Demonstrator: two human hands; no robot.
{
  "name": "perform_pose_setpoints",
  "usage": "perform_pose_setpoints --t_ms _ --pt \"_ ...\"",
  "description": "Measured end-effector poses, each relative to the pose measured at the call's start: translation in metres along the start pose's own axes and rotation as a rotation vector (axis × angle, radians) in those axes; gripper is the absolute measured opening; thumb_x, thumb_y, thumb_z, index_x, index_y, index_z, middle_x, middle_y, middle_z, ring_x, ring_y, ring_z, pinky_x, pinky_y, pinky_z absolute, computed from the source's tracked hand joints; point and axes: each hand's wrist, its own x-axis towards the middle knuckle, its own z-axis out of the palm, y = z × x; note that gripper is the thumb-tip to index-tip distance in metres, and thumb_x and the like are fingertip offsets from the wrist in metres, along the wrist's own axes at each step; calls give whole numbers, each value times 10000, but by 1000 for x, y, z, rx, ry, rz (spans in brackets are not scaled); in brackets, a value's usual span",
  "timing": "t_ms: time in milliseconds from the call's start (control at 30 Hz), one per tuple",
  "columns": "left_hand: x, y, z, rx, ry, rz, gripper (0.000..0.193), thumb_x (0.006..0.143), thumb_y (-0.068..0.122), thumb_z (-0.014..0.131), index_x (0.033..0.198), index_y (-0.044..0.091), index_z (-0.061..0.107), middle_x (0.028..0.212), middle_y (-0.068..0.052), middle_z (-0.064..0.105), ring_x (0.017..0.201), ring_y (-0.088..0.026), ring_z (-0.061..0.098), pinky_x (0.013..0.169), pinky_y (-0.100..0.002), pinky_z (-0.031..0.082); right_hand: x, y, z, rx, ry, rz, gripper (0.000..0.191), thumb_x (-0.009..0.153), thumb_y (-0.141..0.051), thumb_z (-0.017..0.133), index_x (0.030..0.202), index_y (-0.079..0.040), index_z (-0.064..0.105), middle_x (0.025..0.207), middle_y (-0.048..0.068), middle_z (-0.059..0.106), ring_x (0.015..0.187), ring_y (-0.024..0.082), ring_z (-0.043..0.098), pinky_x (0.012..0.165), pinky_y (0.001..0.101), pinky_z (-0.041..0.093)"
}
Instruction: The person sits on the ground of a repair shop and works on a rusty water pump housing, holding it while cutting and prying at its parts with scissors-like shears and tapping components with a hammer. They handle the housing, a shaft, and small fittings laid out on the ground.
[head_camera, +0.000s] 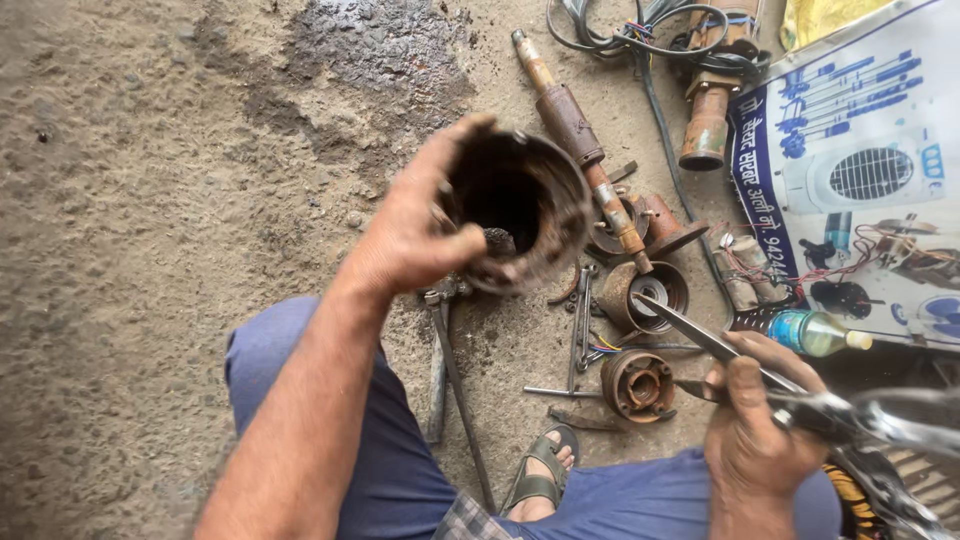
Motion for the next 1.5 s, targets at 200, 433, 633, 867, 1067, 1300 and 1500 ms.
perform_pose_setpoints --t_ms 200,433,633,867,1067,1300,1500 --pt "-2 -13 30 -253 -290 261 983 651 -105 589 1552 242 404 1445 -115 663 1416 -291 607 1182 -455 440 8 -49 13 -147 -110 -173 118 1054 6 714 1160 22 664 1105 240 709 836 229 744 736 308 645" --pt "16 -16 98 -265 -409 302 870 766 -136 595 1519 272 440 1382 -95 729 1343 -263 686 1171 -436 466 -1 -103 0 -763 -192 -25 113 990 -17 658 1098 8 635 1050 232 700 848 227 757 683 320 643" --pt "22 11 140 -250 -507 225 873 777 -85 623 1538 277 393 1333 -97 732 1252 -249 718 1120 -421 515 -9 -119 -17 -892 -74 34 131 917 4 691 1038 15 643 1000 249 706 775 234 748 715 331 647" --pt "23 4 127 -257 -311 297 786 748 -78 547 1496 144 450 1379 -123 732 1307 -250 741 1100 -360 571 -12 -118 -35 -730 49 96 95 948 -27 731 1017 10 677 990 244 722 785 225 767 697 342 679" --pt "28 2 130 -292 -314 251 783 714 -48 512 1475 119 438 1373 -125 720 1296 -239 735 1065 -349 585 17 -132 -27 -936 -115 12 140 917 -57 731 1027 -21 653 1024 217 725 855 216 770 803 328 665" --pt "19 1 134 -331 -326 268 786 716 -35 590 1469 114 419 1356 -140 688 1253 -250 728 995 -348 605 17 -110 -26 -879 -115 10 145 913 -10 741 1035 -27 664 1050 219 722 839 224 755 751 323 658" --pt "12 0 137 -178 -243 352 756 696 -25 616 1426 106 467 1256 -93 726 1176 -230 761 1009 -342 599 -4 -102 -28 -831 7 157 128 989 -9 669 1110 2 625 1090 223 698 826 215 744 712 342 664"
